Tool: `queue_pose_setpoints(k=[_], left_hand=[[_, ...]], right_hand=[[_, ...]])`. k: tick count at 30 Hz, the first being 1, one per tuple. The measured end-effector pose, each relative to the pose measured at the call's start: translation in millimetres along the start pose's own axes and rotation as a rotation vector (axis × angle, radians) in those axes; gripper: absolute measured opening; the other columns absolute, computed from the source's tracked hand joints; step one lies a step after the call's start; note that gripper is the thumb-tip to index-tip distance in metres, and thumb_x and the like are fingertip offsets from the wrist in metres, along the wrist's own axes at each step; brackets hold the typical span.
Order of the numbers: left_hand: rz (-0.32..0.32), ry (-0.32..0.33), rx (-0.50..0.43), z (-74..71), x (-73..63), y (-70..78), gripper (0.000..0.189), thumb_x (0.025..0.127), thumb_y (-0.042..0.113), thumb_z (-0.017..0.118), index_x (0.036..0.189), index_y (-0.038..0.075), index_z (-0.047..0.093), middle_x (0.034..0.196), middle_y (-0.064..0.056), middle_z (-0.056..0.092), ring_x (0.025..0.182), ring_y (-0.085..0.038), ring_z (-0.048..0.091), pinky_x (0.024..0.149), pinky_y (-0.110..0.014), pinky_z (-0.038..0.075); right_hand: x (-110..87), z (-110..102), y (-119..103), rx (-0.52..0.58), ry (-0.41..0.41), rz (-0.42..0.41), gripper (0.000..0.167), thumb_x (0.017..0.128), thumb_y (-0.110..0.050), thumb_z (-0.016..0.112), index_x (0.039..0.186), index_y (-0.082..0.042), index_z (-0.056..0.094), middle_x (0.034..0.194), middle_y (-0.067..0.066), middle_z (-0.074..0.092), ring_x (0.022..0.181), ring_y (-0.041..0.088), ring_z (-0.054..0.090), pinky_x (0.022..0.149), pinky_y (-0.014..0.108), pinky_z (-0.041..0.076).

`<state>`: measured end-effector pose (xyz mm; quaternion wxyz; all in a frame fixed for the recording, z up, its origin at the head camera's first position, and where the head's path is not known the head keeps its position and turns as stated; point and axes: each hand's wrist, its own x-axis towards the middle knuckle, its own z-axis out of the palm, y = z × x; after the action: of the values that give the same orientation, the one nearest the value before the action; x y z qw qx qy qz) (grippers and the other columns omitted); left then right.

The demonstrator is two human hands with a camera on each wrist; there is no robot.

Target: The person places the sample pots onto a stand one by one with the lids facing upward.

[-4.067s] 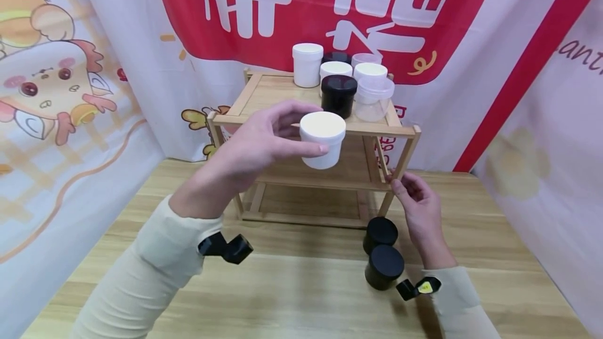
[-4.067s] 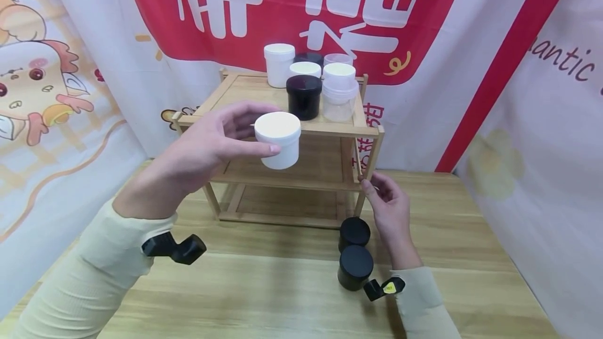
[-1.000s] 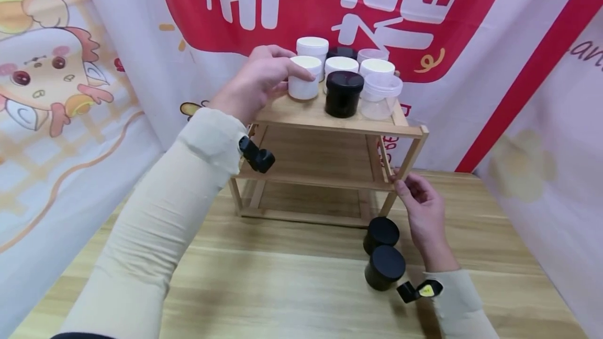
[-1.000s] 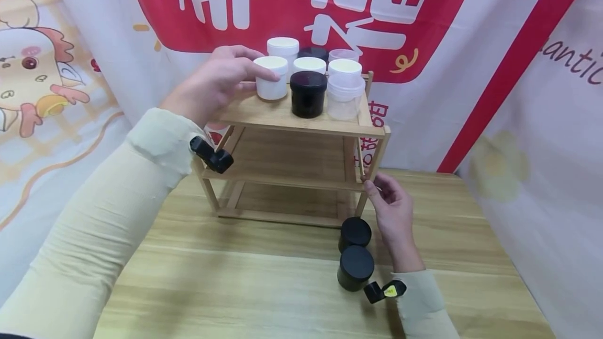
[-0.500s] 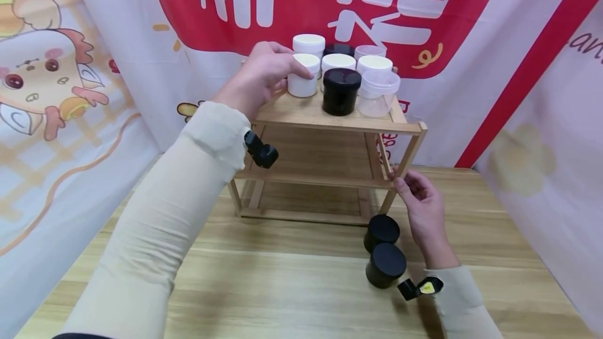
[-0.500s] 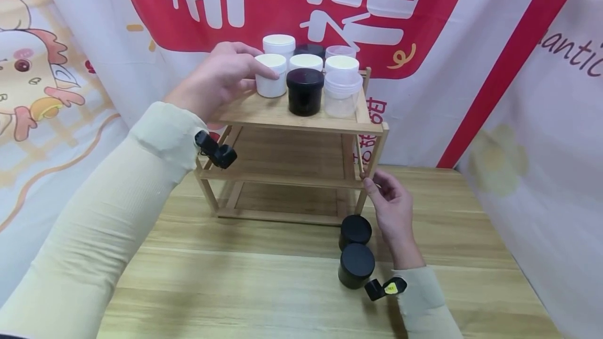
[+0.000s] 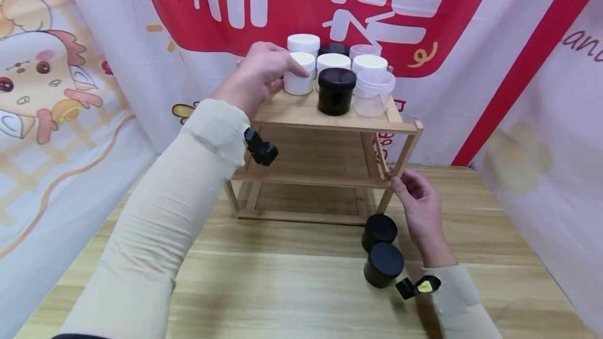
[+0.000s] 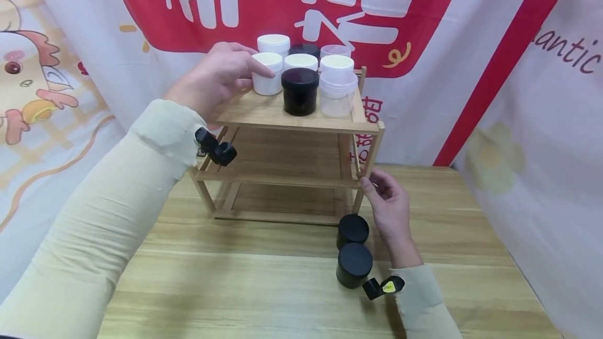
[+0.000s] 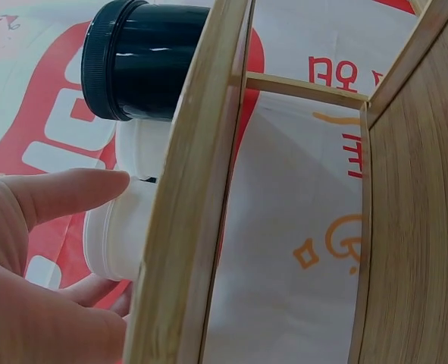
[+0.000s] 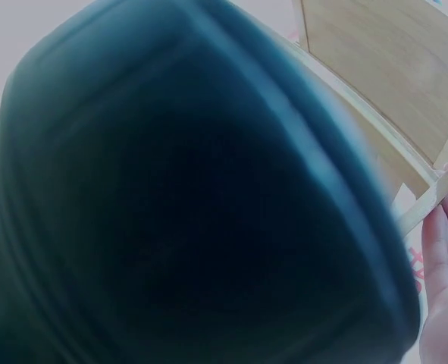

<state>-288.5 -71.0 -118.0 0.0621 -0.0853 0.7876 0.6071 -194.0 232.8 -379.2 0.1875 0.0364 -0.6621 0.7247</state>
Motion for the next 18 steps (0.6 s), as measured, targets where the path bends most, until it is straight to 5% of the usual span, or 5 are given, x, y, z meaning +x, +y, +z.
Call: queue_pose_setpoints(k=[3, 9, 14, 18], left_hand=[[0.016, -0.019, 0.007, -1.1, -0.2, -2.2, 0.044, 0.096, 0.016, 0.081, 0.139, 0.019, 0.071, 0.142, 0.000, 0.059, 0.102, -0.015, 0.058, 0.070, -0.020, 0.050], [0.025, -0.031, 0.002, -1.6, -1.4, -2.9, 0.044, 0.096, 0.017, 0.081, 0.140, 0.020, 0.070, 0.144, -0.001, 0.059, 0.089, -0.015, 0.056, 0.066, -0.019, 0.049], [0.021, -0.027, -0.021, 0.4, -1.0, -1.4, 0.048, 0.096, 0.014, 0.081, 0.141, 0.019, 0.068, 0.151, 0.001, 0.056, 0.119, -0.016, 0.057, 0.093, -0.024, 0.059], [0.017, -0.030, -0.043, 1.4, -0.5, -1.3, 0.049, 0.095, 0.012, 0.081, 0.142, 0.018, 0.067, 0.154, 0.002, 0.055, 0.138, -0.018, 0.051, 0.108, -0.028, 0.057]], right_hand=[[0.1, 0.4, 0.4, 0.013, 0.000, 0.002, 0.030, 0.105, -0.011, 0.069, 0.132, 0.001, 0.069, 0.119, -0.004, 0.079, 0.110, 0.011, 0.070, 0.095, 0.018, 0.059], [-1.0, 1.4, -0.4, 0.011, 0.004, 0.000, 0.028, 0.105, -0.010, 0.069, 0.131, 0.001, 0.070, 0.120, -0.003, 0.079, 0.109, 0.011, 0.070, 0.094, 0.018, 0.059], [-0.9, 2.0, -0.8, 0.009, 0.011, 0.005, 0.030, 0.105, -0.010, 0.068, 0.132, 0.004, 0.068, 0.116, -0.007, 0.079, 0.108, 0.011, 0.070, 0.093, 0.018, 0.058], [-0.7, 2.2, -1.0, 0.013, 0.013, 0.006, 0.027, 0.105, -0.009, 0.068, 0.130, 0.003, 0.068, 0.113, -0.008, 0.078, 0.107, 0.010, 0.070, 0.092, 0.017, 0.058]])
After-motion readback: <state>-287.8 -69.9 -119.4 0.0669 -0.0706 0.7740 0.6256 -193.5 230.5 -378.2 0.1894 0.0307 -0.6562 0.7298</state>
